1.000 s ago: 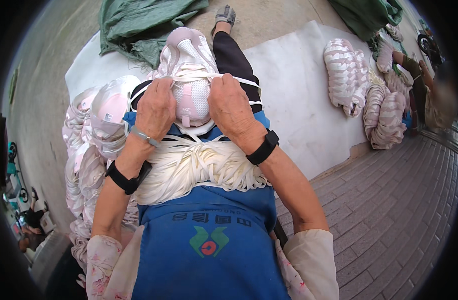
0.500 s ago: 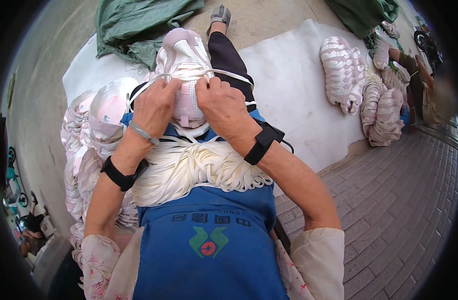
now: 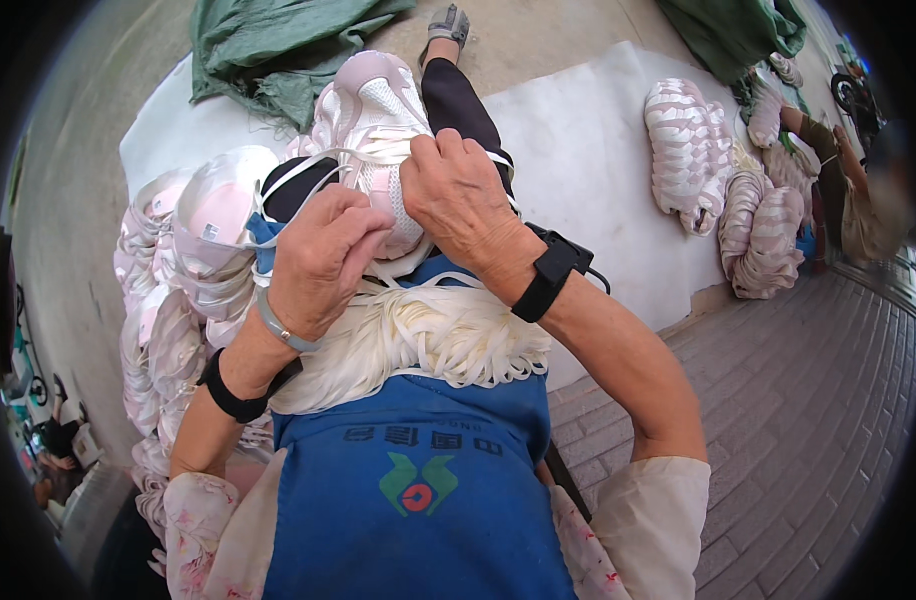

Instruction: Lacing a series of pink and white sneakers.

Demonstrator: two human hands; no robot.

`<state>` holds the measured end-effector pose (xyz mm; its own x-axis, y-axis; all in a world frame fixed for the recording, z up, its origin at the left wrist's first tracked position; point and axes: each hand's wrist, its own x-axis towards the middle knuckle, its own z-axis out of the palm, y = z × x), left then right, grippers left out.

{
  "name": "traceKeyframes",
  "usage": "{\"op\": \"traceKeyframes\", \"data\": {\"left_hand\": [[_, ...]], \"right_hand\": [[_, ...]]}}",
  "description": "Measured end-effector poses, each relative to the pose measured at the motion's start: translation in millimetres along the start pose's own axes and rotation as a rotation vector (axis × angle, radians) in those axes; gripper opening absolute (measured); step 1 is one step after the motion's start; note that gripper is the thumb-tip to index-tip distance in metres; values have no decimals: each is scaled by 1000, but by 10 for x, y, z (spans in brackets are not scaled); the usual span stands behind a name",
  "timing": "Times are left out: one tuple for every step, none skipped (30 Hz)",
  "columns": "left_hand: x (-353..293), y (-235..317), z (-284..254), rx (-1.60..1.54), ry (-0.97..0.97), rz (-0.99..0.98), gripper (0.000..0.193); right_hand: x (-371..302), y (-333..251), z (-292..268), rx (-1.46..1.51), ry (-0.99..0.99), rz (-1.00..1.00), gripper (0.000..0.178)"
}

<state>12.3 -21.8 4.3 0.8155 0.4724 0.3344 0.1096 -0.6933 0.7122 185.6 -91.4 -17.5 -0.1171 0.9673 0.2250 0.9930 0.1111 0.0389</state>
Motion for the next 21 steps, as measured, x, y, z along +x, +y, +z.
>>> {"op": "traceKeyframes", "data": {"left_hand": [[-71,-39,13,-133,6,-146,17],[-141,-99,16,-197,22,-204,16],[-179,-97,14,-198,25,-206,16],[-218,-79,11,-204,-58,-208,14],[-256,-61,16,-210,-140,-208,13],[-283,-55,30,-218,-169,-212,10],[-309,-47,38,-217,-164,-210,10],[-334,-40,43,-237,-160,-217,10],[-353,-44,50,-259,-155,-226,10],[-360,-60,51,-313,-152,-288,11],[-350,-78,43,-313,-146,-291,11],[-329,-98,37,-318,-137,-287,11],[-319,-113,32,-322,-128,-283,11],[-334,-129,46,-322,-122,-287,11],[-349,-160,75,-332,-116,-270,12],[-352,-181,92,-342,-111,-252,12],[-347,-199,91,-343,-109,-251,12],[-343,-212,83,-376,-124,-325,13],[-336,-223,80,-409,-140,-398,13],[-324,-226,82,-413,-141,-396,13],[-314,-225,85,-411,-166,-444,14]], "right_hand": [[8,0,-17,-11,-13,-27,7],[16,1,-31,-24,-25,-53,7],[18,9,-31,-24,-27,-56,7],[23,20,-30,-2,-40,-41,6],[23,29,-31,20,-52,-25,6],[23,42,-39,16,-50,-29,6],[1,65,-42,43,-77,-33,7],[-18,91,-45,70,-104,-38,7],[-37,122,-47,68,-105,-44,7],[-54,154,-48,152,-85,-47,8],[-65,177,-43,236,-67,-50,9],[-75,185,-34,255,-84,-33,10],[-84,186,-20,256,-86,-40,10],[-94,184,-8,255,-70,-38,10],[-90,182,-8,253,-55,-32,11],[-79,170,-13,252,-56,-35,11],[-57,148,-21,234,-49,-76,11],[-44,130,-29,217,-43,-115,12],[-40,128,-27,214,-45,-113,12],[-39,129,-24,215,-44,-98,12],[-44,129,-27,214,-43,-83,12]]}}
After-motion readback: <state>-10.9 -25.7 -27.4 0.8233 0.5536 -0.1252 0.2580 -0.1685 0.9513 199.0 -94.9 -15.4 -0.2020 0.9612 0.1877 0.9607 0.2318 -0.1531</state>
